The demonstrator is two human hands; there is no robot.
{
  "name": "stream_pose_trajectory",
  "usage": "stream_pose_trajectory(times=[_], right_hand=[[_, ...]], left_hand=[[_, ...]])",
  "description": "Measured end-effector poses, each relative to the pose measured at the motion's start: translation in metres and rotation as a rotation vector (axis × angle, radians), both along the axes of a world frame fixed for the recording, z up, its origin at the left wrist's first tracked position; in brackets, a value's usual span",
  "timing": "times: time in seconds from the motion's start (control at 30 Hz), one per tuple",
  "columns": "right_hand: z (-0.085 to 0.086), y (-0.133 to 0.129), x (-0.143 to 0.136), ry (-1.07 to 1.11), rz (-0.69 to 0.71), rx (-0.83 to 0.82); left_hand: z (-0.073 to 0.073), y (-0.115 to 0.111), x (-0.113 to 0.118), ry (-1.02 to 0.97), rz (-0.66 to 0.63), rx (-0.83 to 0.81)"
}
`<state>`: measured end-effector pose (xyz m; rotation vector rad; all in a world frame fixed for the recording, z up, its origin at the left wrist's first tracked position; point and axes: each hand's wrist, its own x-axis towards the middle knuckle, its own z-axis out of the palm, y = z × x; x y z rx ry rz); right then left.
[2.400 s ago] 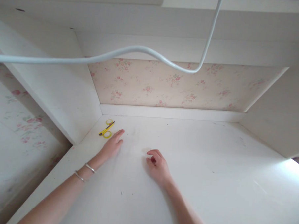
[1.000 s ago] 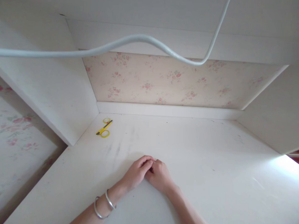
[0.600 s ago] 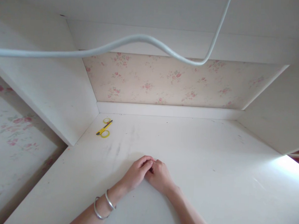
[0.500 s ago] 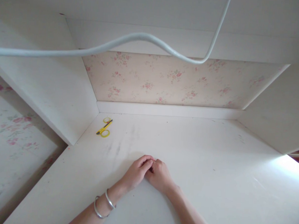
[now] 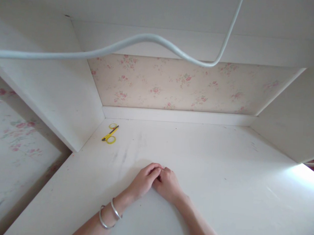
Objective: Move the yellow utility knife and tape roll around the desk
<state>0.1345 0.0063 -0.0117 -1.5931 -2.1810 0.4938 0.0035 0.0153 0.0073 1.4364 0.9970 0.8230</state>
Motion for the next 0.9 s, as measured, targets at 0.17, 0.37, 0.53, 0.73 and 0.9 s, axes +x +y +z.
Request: stream_pose_trajectory(times=[0.17, 0.37, 0.53, 0.73, 0.9], right_hand=[[0.0008, -0.0005, 0.0000, 0.003, 0.000, 0.004], [0.0005, -0.0010, 0.0007, 0.033, 0.014, -0.002], [-0.0006, -0.0005, 0.0007, 0.014, 0.013, 0.000], [-0.0018, -0.0006, 0.0009, 0.012, 0.016, 0.005], [-0.0002, -0.0006, 0.0014, 0.015, 0.032, -0.014]], left_hand=[[-0.0014, 0.0002, -0.0001, -0.007, 0.004, 0.010], [-0.0017, 0.0004, -0.0003, -0.010, -0.005, -0.001], [-0.0033, 0.0002, -0.0001, -0.022, -0.011, 0.019], [-0.0036, 0.0011, -0.0003, -0.012, -0.013, 0.028], [-0.0024, 0.0010, -0.0005, -0.004, -0.010, 0.029]])
